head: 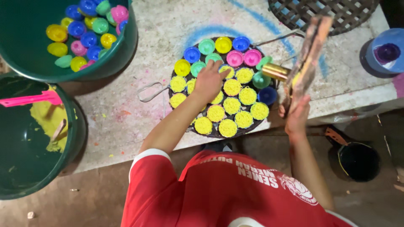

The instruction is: The person scoops yellow paste from a green bucket using a wooden stick and fills small colorful plastic molds arranged in a black tray. They repeatedly transfer the paste into the molds, occasionally adjusting the tray or the molds with their hands.

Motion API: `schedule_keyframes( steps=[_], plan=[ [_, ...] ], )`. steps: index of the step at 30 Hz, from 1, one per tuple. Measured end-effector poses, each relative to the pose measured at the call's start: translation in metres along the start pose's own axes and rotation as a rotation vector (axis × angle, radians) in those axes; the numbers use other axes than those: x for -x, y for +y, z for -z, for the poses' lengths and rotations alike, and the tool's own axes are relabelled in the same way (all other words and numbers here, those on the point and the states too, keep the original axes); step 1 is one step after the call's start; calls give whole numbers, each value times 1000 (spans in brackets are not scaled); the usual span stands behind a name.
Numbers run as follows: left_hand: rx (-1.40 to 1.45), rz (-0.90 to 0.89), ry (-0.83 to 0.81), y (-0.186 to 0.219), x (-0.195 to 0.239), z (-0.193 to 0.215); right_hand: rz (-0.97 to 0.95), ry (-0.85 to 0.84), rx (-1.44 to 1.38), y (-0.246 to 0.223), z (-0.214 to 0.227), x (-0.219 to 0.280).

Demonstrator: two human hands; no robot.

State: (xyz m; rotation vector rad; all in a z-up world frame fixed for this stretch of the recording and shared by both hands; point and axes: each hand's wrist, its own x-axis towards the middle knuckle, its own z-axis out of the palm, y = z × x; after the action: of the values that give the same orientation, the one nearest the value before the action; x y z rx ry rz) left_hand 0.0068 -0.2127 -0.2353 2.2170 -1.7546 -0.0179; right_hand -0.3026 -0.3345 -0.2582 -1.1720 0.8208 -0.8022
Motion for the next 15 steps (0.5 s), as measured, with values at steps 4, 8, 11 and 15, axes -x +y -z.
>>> schedule_keyframes(
  steps=[4, 8, 11, 15],
  plan=[
    [-107, 27, -9, -3, 2, -1, 26, 89, -21, 4, 34, 25],
    [23, 124, -27, -6, 6, -6, 14, 142, -185, 8, 59, 41],
    [62, 34, 51, -3, 7, -9, 51, 124, -213, 9, 67, 53],
    [-48, 49, 31, 2, -1, -12, 76, 148, -140, 4, 71, 65]
  ],
)
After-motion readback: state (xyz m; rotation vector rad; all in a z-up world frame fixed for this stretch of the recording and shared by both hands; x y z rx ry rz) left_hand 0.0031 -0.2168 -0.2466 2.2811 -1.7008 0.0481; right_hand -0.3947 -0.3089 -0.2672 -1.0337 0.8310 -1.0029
